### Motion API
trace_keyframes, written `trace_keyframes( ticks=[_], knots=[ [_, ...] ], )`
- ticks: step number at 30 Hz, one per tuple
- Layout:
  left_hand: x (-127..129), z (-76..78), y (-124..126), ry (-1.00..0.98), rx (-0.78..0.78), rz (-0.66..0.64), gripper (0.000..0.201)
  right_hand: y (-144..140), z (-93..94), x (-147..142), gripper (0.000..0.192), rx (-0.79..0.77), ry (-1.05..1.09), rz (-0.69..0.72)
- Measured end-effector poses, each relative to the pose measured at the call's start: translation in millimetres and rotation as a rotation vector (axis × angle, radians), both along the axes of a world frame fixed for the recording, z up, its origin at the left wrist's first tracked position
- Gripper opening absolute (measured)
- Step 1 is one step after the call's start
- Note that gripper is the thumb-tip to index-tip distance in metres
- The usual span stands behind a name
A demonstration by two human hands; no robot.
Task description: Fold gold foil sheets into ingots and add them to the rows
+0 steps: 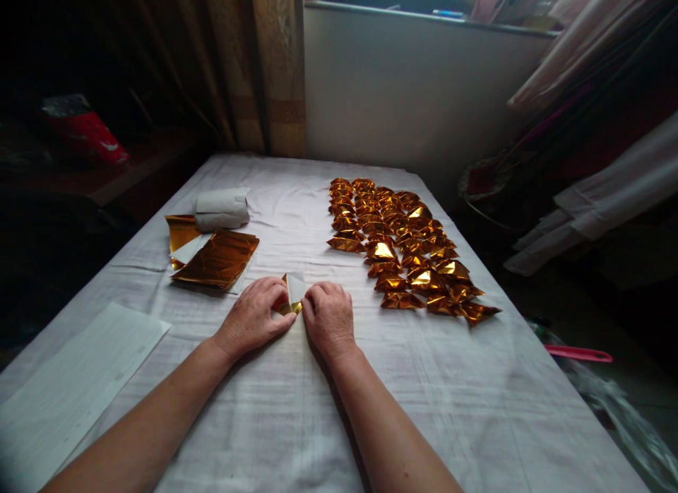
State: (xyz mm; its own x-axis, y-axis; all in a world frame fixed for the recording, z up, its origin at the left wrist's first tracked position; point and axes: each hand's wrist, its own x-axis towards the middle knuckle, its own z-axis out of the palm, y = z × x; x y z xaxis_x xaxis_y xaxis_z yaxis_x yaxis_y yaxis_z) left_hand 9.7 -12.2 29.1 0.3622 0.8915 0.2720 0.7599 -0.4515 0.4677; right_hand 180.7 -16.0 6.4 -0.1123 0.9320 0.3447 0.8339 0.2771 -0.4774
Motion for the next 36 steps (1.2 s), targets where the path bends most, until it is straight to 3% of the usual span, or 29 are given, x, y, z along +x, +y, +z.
trace_keyframes(
  ticks=[13,20,27,36],
  knots=[
    [1,0.4,-1,0.015,-0.006,0.016,0.017,-2,3.2,0,0.005,-0.049,0.013,0.009],
    [0,2.1,0,0.021,-0.019,0.011,0.019,5,8.0,-1,0.01,-0.141,-0.082,-0.037],
    [-1,0.7,1,-0.007,0.013,-0.016,0.019,23,23.3,-1,0.034,-0.281,-0.153,-0.103],
    [-12,-2.6,5,-0.05,0.015,-0.128,0.017,59,35.1,-1,0.024,-0.493,-0.055,-0.119]
  ],
)
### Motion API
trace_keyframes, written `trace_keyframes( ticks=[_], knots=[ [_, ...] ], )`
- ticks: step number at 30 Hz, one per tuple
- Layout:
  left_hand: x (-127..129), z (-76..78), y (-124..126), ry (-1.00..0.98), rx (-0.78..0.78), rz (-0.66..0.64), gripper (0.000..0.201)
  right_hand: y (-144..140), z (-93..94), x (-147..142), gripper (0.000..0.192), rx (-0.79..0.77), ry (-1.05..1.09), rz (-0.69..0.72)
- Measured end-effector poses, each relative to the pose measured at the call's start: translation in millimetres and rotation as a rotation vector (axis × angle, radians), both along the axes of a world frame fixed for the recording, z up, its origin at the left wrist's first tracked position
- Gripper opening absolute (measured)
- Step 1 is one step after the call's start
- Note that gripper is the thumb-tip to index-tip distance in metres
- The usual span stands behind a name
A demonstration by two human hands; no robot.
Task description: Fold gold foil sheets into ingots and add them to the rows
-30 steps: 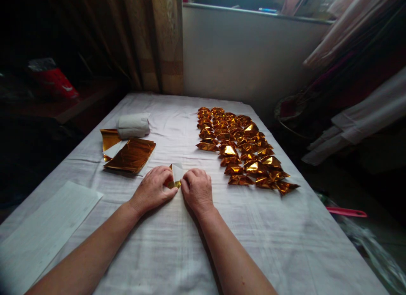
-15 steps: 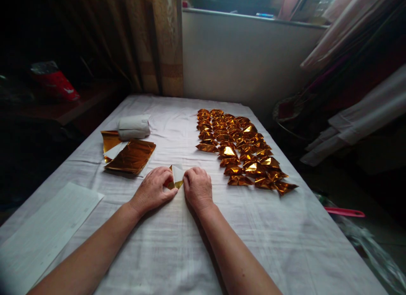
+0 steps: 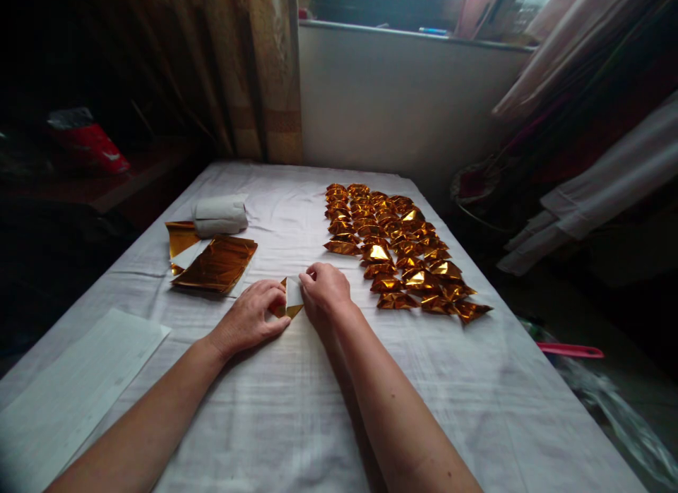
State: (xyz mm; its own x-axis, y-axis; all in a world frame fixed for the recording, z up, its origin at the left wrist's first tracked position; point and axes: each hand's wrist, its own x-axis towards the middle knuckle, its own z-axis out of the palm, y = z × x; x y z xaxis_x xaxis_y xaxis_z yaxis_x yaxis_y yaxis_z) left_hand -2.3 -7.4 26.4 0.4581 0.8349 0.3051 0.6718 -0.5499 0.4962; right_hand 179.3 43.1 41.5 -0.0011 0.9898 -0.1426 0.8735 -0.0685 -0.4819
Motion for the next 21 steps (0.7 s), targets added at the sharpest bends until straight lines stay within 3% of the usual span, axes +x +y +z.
trace_keyframes(
  ticks=[8,17,21],
  knots=[
    [-11,-3.3,5,0.009,-0.017,-0.08,0.017,6,2.7,0,0.012,-0.007,0.043,0.041],
    [-13,-4.9,2,0.106,-0.029,-0.063,0.041,-9,-6.2,9,0.011,0.056,0.137,0.047],
    [-8,-6.0,-1,0.138,-0.017,-0.074,0.047,-23,-12.4,13,0.036,0.102,0.227,0.045]
  ],
)
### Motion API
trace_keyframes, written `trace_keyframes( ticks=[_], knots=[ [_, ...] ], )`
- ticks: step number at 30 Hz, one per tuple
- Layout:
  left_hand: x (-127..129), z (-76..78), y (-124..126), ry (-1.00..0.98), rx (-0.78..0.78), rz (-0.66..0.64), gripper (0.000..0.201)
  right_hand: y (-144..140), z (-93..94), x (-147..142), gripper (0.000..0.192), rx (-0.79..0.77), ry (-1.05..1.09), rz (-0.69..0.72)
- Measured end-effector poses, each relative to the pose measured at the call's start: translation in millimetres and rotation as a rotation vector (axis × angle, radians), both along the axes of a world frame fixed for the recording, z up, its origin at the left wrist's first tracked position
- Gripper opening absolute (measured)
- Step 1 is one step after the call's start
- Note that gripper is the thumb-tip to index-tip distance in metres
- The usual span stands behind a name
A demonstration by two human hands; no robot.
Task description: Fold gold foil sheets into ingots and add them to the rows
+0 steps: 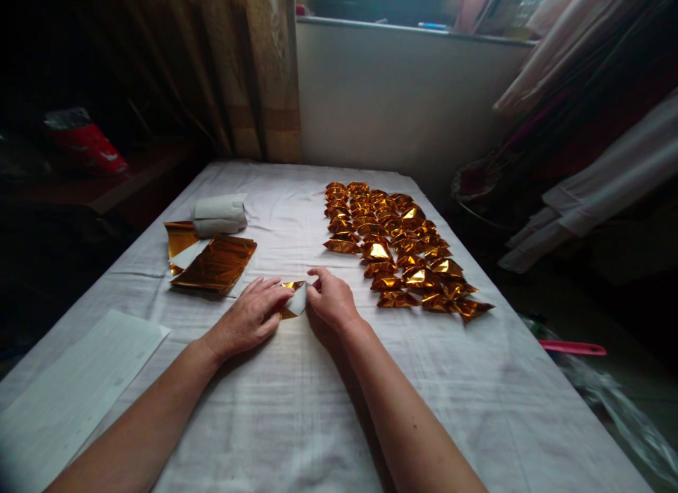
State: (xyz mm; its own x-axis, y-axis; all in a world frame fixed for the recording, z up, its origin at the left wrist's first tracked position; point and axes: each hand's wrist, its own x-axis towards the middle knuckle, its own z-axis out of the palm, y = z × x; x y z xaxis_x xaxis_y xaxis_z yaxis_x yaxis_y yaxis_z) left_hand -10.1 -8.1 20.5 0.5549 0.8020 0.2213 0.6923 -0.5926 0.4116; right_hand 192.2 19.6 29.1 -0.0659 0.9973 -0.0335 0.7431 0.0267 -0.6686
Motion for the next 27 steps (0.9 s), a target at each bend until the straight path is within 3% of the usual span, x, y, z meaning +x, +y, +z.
trace_keyframes(
  ticks=[3,11,16,23,27],
  knots=[
    [2,-1.6,-1,0.012,0.0,-0.011,0.05,-11,1.0,3,0.044,0.0,-0.004,0.067],
    [2,-1.6,2,0.033,0.029,-0.057,0.046,-38,12.5,1,0.037,-0.053,-0.103,0.142],
    [2,-3.2,3,-0.008,0.147,0.015,0.054,-39,13.6,3,0.034,-0.073,-0.102,0.183],
    [3,1.4,3,0.052,0.151,0.069,0.028,-27,11.6,23,0.034,-0.105,-0.033,0.36],
    [4,2.8,3,0.035,0.137,0.068,0.02,-19,8.7,32,0.027,-0.025,-0.108,0.314]
  ],
)
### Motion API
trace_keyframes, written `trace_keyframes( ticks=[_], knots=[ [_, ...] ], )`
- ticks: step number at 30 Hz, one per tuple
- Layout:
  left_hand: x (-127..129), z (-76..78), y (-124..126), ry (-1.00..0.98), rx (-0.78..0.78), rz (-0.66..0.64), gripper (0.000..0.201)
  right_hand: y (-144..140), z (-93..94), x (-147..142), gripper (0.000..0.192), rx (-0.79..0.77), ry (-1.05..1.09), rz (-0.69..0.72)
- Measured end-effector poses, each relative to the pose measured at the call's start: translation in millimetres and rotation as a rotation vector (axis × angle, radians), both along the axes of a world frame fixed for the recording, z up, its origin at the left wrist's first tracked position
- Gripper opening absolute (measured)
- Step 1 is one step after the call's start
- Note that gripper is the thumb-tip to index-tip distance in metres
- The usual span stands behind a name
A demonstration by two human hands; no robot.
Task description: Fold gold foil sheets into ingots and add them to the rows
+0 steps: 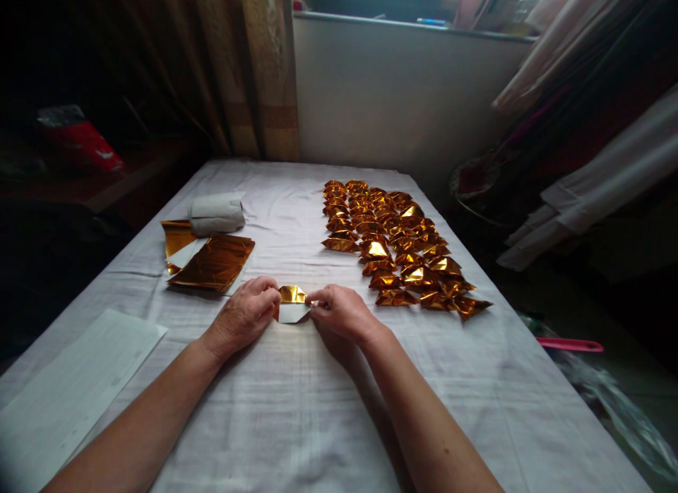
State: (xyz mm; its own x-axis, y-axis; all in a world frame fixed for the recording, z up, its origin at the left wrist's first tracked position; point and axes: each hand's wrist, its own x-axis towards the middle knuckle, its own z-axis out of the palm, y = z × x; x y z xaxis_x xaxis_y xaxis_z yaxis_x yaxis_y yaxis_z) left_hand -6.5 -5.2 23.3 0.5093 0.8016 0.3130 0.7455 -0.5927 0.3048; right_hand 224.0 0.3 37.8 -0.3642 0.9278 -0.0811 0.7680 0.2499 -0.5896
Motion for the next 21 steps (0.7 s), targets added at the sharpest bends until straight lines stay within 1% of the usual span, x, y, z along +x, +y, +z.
trace_keyframes(
  ticks=[5,9,15,19,21],
  knots=[
    [1,-1.3,-5,0.035,-0.033,-0.003,0.018,5,-2.5,3,0.021,0.024,-0.003,0.017],
    [1,-1.3,-14,0.006,-0.031,0.001,0.018,3,-4.2,0,0.017,0.04,0.005,-0.01],
    [2,-6.7,-27,-0.025,0.024,0.015,0.021,-5,-7.7,-9,0.011,0.154,-0.011,-0.065],
    [5,-11.3,-34,0.023,0.062,0.044,0.027,-8,-12.5,-14,0.01,0.247,-0.085,-0.073],
    [7,-10.8,-38,0.058,0.051,0.042,0.033,-9,-14.6,-15,0.01,0.278,-0.102,-0.066]
  ],
)
